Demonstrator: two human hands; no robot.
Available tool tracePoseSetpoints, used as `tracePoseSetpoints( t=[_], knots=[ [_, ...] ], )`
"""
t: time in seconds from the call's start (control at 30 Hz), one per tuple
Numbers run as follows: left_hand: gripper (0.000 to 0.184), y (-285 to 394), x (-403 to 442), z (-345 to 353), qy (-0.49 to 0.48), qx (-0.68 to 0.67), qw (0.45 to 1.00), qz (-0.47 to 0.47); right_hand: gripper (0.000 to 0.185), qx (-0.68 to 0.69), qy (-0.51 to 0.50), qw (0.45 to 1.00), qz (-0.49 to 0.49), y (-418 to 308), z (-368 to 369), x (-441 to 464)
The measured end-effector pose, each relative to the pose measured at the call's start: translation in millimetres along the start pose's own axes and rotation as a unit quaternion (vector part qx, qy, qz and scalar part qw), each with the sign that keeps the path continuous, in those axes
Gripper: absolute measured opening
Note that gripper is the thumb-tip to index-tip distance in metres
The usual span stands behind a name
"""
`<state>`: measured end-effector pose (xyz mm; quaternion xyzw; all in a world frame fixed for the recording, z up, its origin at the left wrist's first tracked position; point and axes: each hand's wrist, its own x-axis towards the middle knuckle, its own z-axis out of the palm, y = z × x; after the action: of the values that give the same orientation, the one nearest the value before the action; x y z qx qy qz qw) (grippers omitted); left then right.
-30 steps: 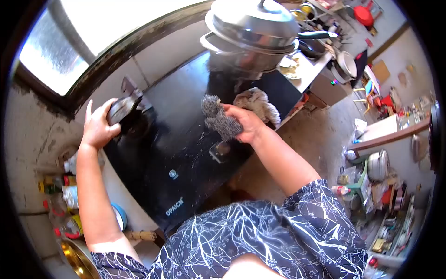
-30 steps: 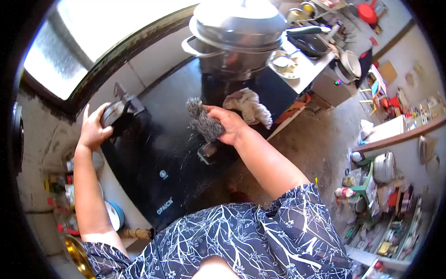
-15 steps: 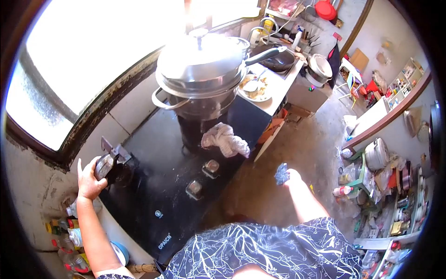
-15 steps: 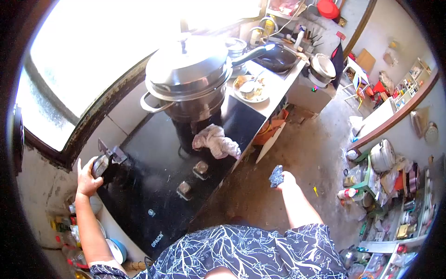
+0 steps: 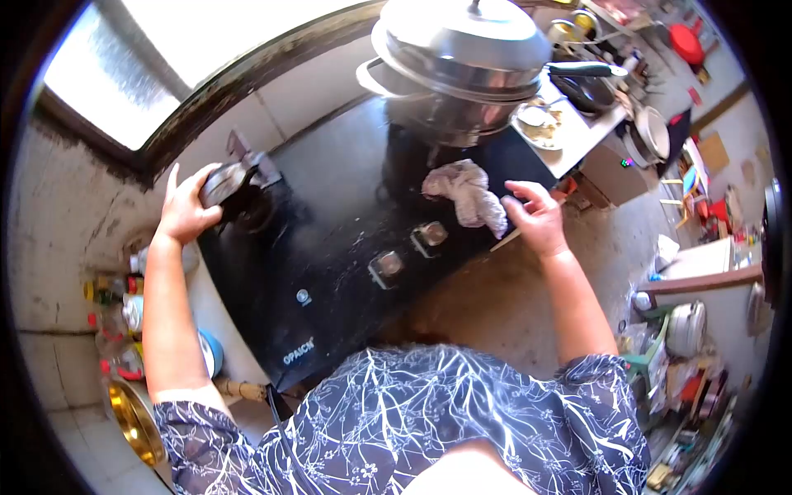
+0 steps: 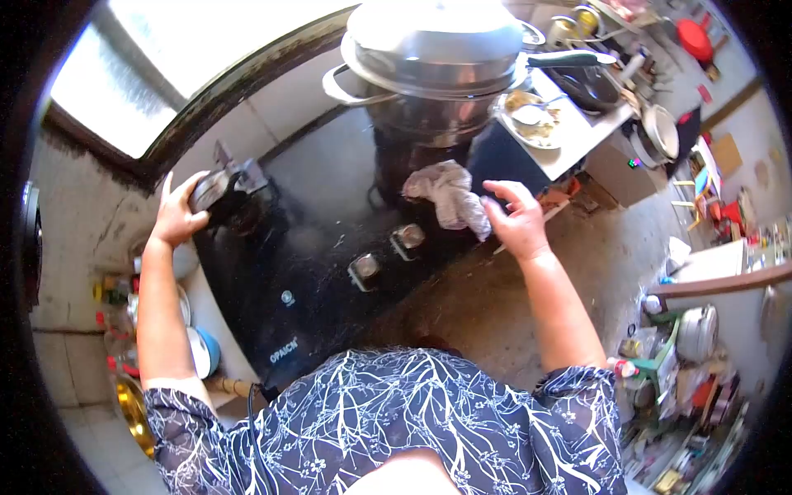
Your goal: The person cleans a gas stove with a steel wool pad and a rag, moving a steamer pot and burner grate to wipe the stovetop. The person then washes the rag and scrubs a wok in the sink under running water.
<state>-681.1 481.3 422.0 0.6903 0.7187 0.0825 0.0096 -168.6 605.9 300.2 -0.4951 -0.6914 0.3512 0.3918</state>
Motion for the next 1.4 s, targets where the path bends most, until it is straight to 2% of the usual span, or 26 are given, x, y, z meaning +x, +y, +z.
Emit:
tracePoseSetpoints(
  t=[0.03, 0.07, 0.1, 0.17, 0.2, 0.33, 0.4, 0.43, 0.5, 0.6, 0.7, 0.77, 0.83, 0.9, 0.97, 1.0, 1.03, 1.1, 1.17, 1.23, 1.3, 1.33, 1.37, 1.4],
  knots=[
    [0.06, -4.6, 0.5, 2.9, 0.005, 0.003, 1.0, 0.007, 0.036, -0.104, -0.026, 0.993, -0.053, -13.4, 12.8, -3.4],
    [0.061, -2.6, -2.2, 0.2, -0.007, 0.006, 1.0, -0.003, 0.037, -0.131, -0.028, 0.988, -0.082, -8.7, 28.7, -1.7],
    [0.061, 4.3, -0.1, -3.5, -0.013, 0.01, 1.0, -0.01, 0.028, -0.203, -0.026, 0.973, -0.107, -3.8, 38.6, -2.0],
    [0.063, 8.2, 0.1, -6.3, -0.031, -0.009, 0.999, -0.025, 0.016, -0.249, -0.027, 0.953, -0.171, 27.2, 46.0, 5.3],
    [0.063, 9.8, 0.2, -7.5, -0.036, -0.006, 0.999, -0.035, 0.01, -0.235, -0.03, 0.963, -0.13, 22.4, 45.5, 5.7],
    [0.062, 8.4, 2.4, -6.8, -0.042, 0.005, 0.998, -0.049, 0.008, -0.16, 0.006, 0.979, -0.124, -17.5, 37.0, 4.7],
    [0.062, 6.7, 2.1, -5.8, -0.04, 0.011, 0.998, -0.05, 0.007, 0.008, -0.044, 0.997, -0.057, -46.4, 37.9, 0.4],
    [0.062, 6.0, 3.0, -5.2, -0.04, 0.011, 0.998, -0.05, 0.007, 0.006, -0.044, 0.997, -0.062, -64.2, 42.5, 0.6],
    [0.061, 8.0, 3.5, -7.1, -0.037, 0.012, 0.998, -0.052, 0.008, 0.17, -0.092, 0.981, 0.004, -99.8, 61.4, 0.7],
    [0.062, 13.7, 2.5, -13.2, -0.074, 0.005, 0.994, -0.079, 0.009, 0.272, -0.053, 0.959, -0.051, -130.2, 98.0, 11.4],
    [0.062, 9.2, 2.4, -9.1, -0.065, 0.003, 0.996, -0.066, 0.009, 0.335, 0.007, 0.934, -0.126, -154.4, 126.9, 20.2],
    [0.062, 6.1, 1.4, -6.9, -0.052, 0.0, 0.997, -0.062, 0.012, 0.248, 0.01, 0.946, -0.209, -148.9, 146.6, 26.4],
    [0.062, 6.0, 1.7, -6.9, -0.052, 0.005, 0.996, -0.066, 0.024, 0.02, -0.12, 0.965, -0.233, -150.9, 156.1, 30.1],
    [0.062, 7.6, 1.8, -8.0, -0.056, 0.005, 0.996, -0.066, 0.042, -0.017, -0.138, 0.969, -0.203, -114.9, 193.0, 37.8],
    [0.062, 8.8, 1.8, -9.7, -0.063, 0.006, 0.996, -0.069, 0.058, -0.153, -0.149, 0.967, -0.14, -86.3, 223.4, 42.3],
    [0.061, 7.5, 2.2, -7.9, -0.059, 0.002, 0.996, -0.066, 0.06, -0.176, -0.182, 0.961, -0.106, -83.6, 237.8, 44.2],
    [0.061, 6.4, 1.6, -6.8, -0.06, 0.003, 0.996, -0.068, 0.071, -0.209, -0.224, 0.951, -0.048, -82.4, 254.8, 44.7],
    [0.062, 7.6, 0.6, -9.1, -0.057, -0.008, 0.996, -0.063, 0.078, -0.264, -0.29, 0.919, 0.043, -120.2, 269.5, 37.5],
    [0.062, 8.3, 0.3, -10.2, -0.055, -0.01, 0.997, -0.061, 0.078, -0.377, -0.291, 0.879, 0.005, -118.5, 298.0, 35.3],
    [0.062, 8.5, -0.5, -9.6, -0.042, -0.01, 0.997, -0.059, 0.071, -0.447, -0.26, 0.849, -0.105, -102.4, 312.5, 45.4],
    [0.063, 8.7, 1.0, -9.5, -0.055, -0.011, 0.997, -0.062, 0.064, -0.467, -0.236, 0.846, -0.1, -93.1, 317.1, 80.3],
    [0.063, 7.1, 0.8, -7.8, -0.05, -0.01, 0.997, -0.062, 0.06, -0.483, -0.235, 0.842, -0.058, -95.6, 315.4, 100.7],
    [0.062, 5.2, 0.9, -6.7, -0.045, -0.008, 0.997, -0.061, 0.061, -0.526, -0.233, 0.816, -0.052, -90.4, 313.8, 121.2],
    [0.062, 3.6, 2.2, -7.4, -0.045, -0.006, 0.997, -0.064, 0.059, -0.48, -0.212, 0.851, -0.016, -94.0, 312.5, 136.8]
  ],
)
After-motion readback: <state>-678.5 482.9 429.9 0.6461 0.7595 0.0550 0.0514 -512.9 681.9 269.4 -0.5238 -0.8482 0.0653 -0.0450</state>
